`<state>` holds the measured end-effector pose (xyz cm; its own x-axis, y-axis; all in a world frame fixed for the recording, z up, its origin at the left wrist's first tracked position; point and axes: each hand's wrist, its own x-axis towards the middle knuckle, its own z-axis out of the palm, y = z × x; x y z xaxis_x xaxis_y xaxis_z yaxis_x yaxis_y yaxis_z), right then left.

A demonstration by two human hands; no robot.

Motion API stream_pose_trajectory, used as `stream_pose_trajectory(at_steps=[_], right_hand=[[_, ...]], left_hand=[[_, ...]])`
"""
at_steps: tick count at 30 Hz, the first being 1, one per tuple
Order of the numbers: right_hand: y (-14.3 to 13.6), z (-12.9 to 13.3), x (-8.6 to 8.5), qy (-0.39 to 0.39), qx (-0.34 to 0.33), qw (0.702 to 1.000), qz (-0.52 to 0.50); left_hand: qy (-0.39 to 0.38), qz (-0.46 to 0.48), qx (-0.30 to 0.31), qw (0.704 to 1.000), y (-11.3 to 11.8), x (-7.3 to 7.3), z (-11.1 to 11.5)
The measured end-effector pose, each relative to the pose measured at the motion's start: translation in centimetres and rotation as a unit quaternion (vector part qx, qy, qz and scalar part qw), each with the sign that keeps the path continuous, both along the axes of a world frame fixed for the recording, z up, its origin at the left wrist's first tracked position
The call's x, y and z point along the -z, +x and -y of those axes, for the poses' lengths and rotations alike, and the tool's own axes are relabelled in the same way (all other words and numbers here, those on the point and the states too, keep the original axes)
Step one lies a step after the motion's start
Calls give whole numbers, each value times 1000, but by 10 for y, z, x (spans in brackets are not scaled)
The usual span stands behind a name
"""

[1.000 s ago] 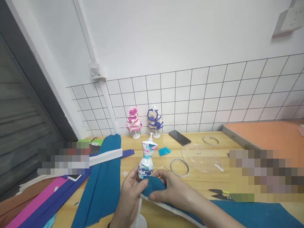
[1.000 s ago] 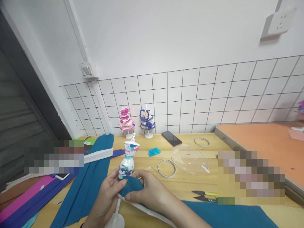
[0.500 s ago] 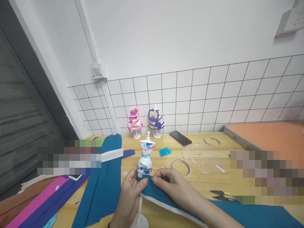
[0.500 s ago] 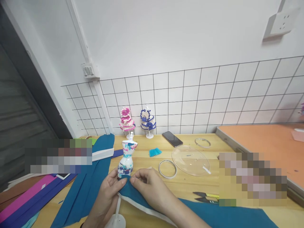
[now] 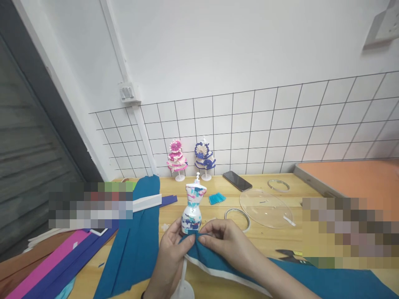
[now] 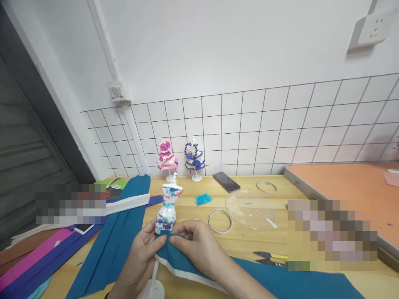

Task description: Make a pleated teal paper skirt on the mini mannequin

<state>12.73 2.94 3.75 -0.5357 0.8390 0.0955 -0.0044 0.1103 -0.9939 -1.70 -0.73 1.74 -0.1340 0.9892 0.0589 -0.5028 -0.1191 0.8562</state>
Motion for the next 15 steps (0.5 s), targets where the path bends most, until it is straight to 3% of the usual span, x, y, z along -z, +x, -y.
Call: stream_pose_trajectory(at_steps=[7, 15], right_hand=[[-2, 1, -2, 4, 21, 1000, -13], [-1, 5, -6, 42, -8, 999, -7]], left_hand=[[-1, -5, 5, 1000, 1, -2, 0], [12, 2, 5, 1000, 0, 0, 0]])
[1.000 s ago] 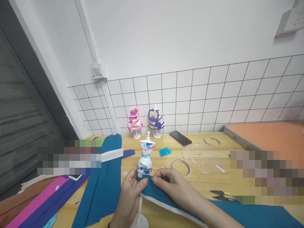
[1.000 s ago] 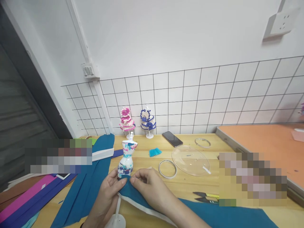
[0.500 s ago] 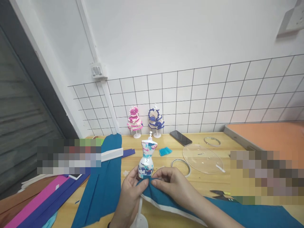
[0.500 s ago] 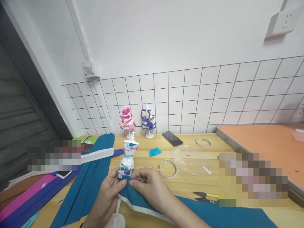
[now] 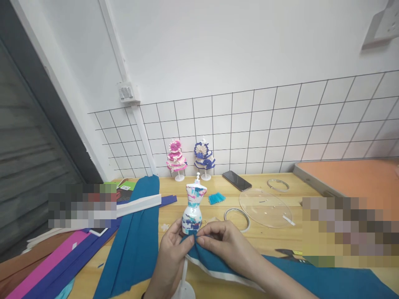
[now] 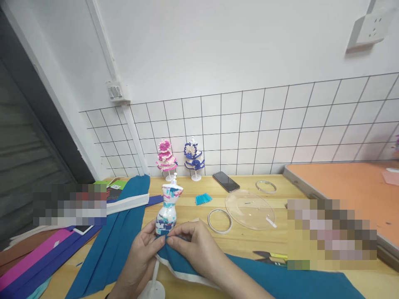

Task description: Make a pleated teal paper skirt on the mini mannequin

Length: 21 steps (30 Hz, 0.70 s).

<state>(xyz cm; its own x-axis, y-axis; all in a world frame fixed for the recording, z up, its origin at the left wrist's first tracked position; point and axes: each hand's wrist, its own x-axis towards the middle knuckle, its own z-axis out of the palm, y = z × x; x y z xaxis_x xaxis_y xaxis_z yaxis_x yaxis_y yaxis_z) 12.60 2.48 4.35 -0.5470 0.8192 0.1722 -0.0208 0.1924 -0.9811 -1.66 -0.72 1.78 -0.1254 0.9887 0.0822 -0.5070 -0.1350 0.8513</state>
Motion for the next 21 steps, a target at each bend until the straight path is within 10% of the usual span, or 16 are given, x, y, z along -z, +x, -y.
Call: stream_pose_trajectory(at_steps=[21], right_hand=[[-5, 0, 7, 15, 82, 996, 30]], left_hand=[[-10, 11, 8, 1000, 2, -2, 1]])
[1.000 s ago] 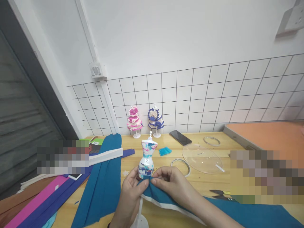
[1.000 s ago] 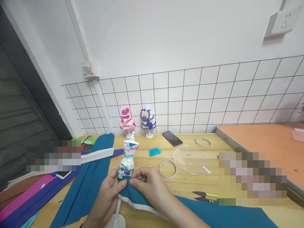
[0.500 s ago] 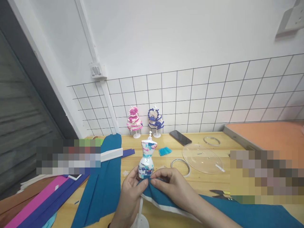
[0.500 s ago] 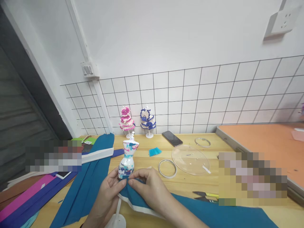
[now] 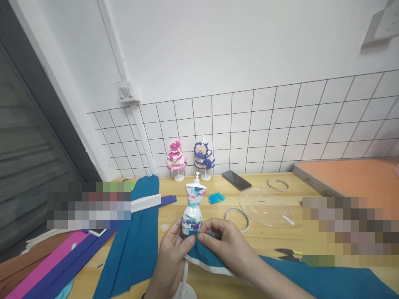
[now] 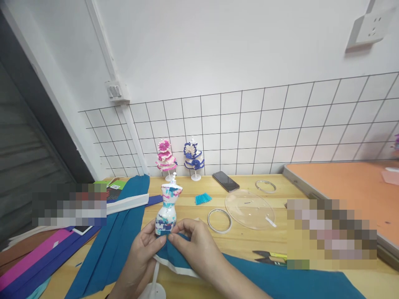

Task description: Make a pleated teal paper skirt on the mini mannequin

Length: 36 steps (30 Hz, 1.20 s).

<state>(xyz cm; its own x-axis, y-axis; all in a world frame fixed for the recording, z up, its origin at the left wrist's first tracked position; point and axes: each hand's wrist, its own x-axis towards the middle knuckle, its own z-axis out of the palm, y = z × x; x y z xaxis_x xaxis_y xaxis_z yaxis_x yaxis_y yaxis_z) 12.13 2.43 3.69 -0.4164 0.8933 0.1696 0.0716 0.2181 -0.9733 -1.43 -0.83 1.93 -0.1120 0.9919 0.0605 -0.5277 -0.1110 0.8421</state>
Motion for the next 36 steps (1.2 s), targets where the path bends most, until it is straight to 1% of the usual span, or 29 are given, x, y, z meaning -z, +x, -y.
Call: stream_pose_trajectory(at_steps=[5, 13, 20, 25, 29, 33, 36], right_hand=[[-2, 1, 0, -10, 1, 1000, -11], [0, 0, 0, -6, 8, 1000, -11], [0, 0, -1, -28, 9, 999, -33], [0, -1, -2, -40, 8, 999, -36], [0, -1, -2, -42, 8, 998, -35], [0, -1, 2, -29, 15, 999, -36], [0, -3, 5, -17, 26, 998, -46]], left_hand=[[2, 3, 5, 1000, 0, 2, 0], [5, 7, 13, 1000, 2, 0, 1], [6, 8, -33, 999, 8, 1, -1], [15, -18, -16, 1000, 7, -1, 0], [22, -30, -21, 999, 5, -2, 1], [33, -47, 7, 998, 4, -3, 2], [31, -40, -5, 999, 5, -3, 1]])
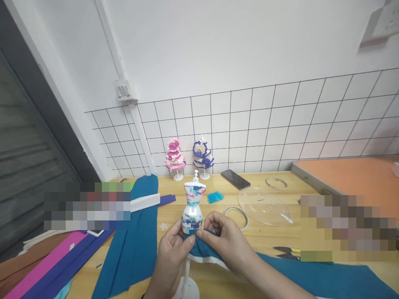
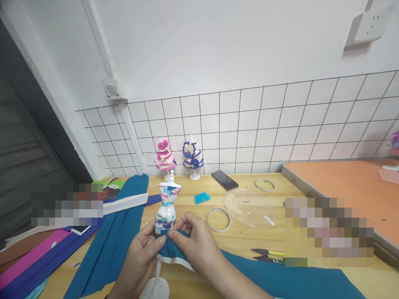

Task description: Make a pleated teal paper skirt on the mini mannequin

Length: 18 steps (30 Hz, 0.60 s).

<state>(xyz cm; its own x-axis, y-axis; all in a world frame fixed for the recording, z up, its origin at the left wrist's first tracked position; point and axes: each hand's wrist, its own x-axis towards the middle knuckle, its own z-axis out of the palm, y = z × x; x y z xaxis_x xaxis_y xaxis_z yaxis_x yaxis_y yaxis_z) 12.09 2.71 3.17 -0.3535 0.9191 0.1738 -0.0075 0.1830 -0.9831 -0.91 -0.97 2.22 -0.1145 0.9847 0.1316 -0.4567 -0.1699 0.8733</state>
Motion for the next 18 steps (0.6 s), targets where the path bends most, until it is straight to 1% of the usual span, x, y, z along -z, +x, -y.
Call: stream_pose_trajectory(at_steps=[3, 7, 9, 14, 16, 18], right_hand=[[0, -3, 2, 11, -6, 1000, -20], [1, -5, 2, 0, -45, 997, -65], [1, -6, 1, -18, -64, 994, -83], [1, -7, -1, -54, -89, 986, -128], [1, -9, 0, -70, -102, 981, -149], [1, -11, 1, -87, -99, 980, -151]], left_hand=[[-4, 12, -10, 1000, 2, 1, 0], [-7, 11, 37, 999, -1, 5, -1], [-10, 27, 47, 998, -3, 5, 0], [-58, 86, 13, 995, -5, -3, 4], [-70, 84, -5, 994, -4, -7, 5], [-76, 72, -21, 994, -1, -10, 6]])
